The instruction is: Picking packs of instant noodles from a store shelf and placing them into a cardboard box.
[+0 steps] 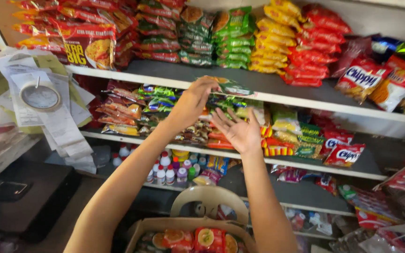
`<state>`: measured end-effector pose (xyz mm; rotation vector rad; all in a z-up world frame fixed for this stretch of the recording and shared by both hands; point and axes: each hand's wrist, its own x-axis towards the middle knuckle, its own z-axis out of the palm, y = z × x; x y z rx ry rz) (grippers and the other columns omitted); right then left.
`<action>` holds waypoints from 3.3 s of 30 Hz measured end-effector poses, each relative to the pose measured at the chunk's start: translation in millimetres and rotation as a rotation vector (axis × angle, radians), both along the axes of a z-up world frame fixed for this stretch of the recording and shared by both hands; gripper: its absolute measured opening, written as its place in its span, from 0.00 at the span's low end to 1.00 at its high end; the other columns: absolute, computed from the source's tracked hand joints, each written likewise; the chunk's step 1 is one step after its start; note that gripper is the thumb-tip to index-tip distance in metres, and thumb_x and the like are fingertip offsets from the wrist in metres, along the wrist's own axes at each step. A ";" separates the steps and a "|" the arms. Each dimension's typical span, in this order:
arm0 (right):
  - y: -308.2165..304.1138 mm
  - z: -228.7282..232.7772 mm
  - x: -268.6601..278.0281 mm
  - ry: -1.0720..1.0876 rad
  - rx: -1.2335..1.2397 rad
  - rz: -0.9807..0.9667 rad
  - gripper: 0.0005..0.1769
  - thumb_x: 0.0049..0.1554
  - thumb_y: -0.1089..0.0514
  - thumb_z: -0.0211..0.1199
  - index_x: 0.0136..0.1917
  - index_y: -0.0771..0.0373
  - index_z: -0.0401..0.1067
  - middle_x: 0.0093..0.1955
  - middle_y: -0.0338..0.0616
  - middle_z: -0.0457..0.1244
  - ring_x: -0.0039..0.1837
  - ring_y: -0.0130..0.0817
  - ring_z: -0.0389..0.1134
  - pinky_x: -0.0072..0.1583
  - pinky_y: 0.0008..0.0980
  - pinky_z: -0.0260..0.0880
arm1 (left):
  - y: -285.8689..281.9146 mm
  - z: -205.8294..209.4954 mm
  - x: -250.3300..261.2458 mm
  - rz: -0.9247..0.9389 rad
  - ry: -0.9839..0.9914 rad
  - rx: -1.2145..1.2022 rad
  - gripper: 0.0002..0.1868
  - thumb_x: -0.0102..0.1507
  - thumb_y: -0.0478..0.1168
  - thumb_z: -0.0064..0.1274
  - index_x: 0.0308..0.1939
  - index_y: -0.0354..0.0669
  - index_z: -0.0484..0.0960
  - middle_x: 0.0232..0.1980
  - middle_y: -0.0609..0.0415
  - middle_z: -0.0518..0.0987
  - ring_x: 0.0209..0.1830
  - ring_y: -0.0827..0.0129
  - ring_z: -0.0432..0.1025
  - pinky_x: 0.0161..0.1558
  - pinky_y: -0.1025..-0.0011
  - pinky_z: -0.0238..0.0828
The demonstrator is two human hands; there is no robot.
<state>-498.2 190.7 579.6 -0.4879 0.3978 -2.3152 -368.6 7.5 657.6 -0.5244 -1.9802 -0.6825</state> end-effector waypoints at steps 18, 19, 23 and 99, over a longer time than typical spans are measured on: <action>46.3 -344.0 159.4 -0.276 0.590 0.103 0.30 0.60 0.58 0.64 0.74 0.59 0.62 0.72 0.45 0.63 0.72 0.43 0.64 0.71 0.52 0.64 | 20.2 -388.7 183.4 -0.091 -0.749 1.005 0.39 0.65 0.36 0.57 0.75 0.46 0.52 0.70 0.49 0.66 0.65 0.65 0.68 0.62 0.64 0.72; 50.5 -386.2 173.8 -0.330 0.757 0.117 0.28 0.60 0.58 0.65 0.72 0.59 0.63 0.68 0.46 0.65 0.68 0.43 0.66 0.67 0.49 0.65 | 23.1 -414.4 196.2 -0.099 -0.877 1.080 0.45 0.64 0.38 0.58 0.78 0.48 0.47 0.66 0.48 0.68 0.62 0.66 0.69 0.60 0.65 0.73; 59.5 -471.8 243.1 -0.359 0.921 0.174 0.25 0.54 0.64 0.66 0.64 0.54 0.65 0.61 0.37 0.67 0.62 0.38 0.69 0.61 0.49 0.72 | 24.1 -545.8 257.9 0.129 -0.784 0.782 0.36 0.69 0.34 0.57 0.78 0.38 0.57 0.73 0.40 0.68 0.74 0.55 0.61 0.71 0.55 0.58; -128.7 93.8 -123.3 1.546 1.805 -0.647 0.42 0.60 0.32 0.52 0.82 0.40 0.44 0.83 0.49 0.46 0.82 0.56 0.46 0.75 0.72 0.42 | -136.7 -27.4 -176.5 0.487 -0.244 0.026 0.33 0.62 0.42 0.56 0.70 0.42 0.63 0.69 0.27 0.63 0.68 0.29 0.59 0.65 0.45 0.63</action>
